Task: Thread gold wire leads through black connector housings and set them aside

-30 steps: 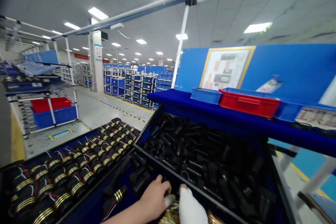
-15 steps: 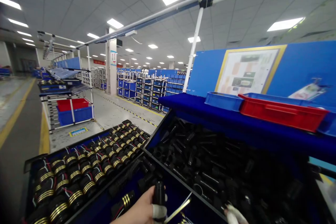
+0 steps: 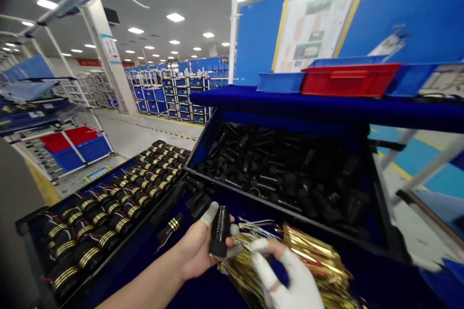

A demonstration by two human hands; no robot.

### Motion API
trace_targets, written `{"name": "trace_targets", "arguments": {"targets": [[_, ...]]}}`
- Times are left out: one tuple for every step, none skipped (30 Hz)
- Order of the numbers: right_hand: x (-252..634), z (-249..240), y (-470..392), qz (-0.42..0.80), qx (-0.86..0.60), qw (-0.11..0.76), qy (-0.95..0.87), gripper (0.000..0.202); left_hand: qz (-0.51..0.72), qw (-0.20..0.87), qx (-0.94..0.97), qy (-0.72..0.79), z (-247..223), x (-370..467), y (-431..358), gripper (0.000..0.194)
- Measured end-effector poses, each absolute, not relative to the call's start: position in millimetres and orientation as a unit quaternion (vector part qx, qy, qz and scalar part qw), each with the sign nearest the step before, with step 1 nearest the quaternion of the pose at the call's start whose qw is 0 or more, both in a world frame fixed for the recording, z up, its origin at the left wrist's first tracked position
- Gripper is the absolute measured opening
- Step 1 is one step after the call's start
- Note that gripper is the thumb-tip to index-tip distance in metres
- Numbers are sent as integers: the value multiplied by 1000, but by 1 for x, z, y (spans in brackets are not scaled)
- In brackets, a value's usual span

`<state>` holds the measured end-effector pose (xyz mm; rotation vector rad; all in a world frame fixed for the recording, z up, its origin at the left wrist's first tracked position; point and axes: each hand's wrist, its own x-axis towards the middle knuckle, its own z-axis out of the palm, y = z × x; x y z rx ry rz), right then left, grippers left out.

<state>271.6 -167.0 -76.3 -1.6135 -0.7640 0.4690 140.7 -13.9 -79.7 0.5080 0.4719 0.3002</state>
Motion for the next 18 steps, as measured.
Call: {"name": "trace_targets", "arguments": {"targets": [[264, -74, -168, 204, -707, 584, -342, 36, 119, 939, 235, 219, -77, 141, -22, 69], [259, -73, -169, 208, -716, 567, -349, 35, 102, 944, 233, 209, -75, 141, -30, 71], [255, -74, -170, 215, -723, 553, -354, 35, 97, 944, 244, 201, -73, 142, -39, 72], [252, -76, -172, 215, -726, 546, -358, 34, 106, 937, 267, 198, -73, 143, -46, 71], [251, -78, -174, 213, -728, 542, -362, 33, 123, 925, 299, 201, -73, 144, -53, 69], [250, -81, -176, 213, -726, 539, -370, 31, 143, 907, 336, 209, -73, 145, -59, 67], [250, -84, -178, 215, -723, 537, -378, 29, 162, 887, 371, 221, -74, 146, -63, 64], [250, -86, -179, 218, -718, 537, -385, 27, 175, 869, 401, 230, -75, 147, -67, 61], [250, -88, -181, 222, -714, 537, -390, 26, 181, 856, 425, 234, -75, 148, -70, 60], [250, -89, -181, 225, -713, 538, -390, 24, 183, 846, 443, 233, -76, 149, -72, 59], [250, -88, -182, 227, -713, 537, -390, 22, 184, 839, 458, 231, -75, 150, -73, 60], [251, -88, -183, 226, -715, 537, -386, 20, 185, 831, 473, 229, -74, 150, -74, 59], [251, -87, -184, 221, -717, 540, -381, 19, 186, 820, 490, 229, -73, 151, -75, 58], [251, -87, -185, 214, -718, 546, -375, 17, 191, 803, 515, 230, -71, 151, -76, 55], [252, -87, -187, 205, -717, 555, -369, 16, 197, 780, 548, 228, -69, 152, -78, 51], [252, -88, -189, 196, -715, 565, -362, 17, 203, 754, 584, 223, -67, 153, -80, 48], [252, -90, -191, 187, -713, 576, -354, 19, 210, 729, 614, 218, -65, 155, -82, 46], [252, -92, -194, 177, -713, 586, -343, 21, 216, 710, 635, 215, -65, 156, -84, 45]]}}
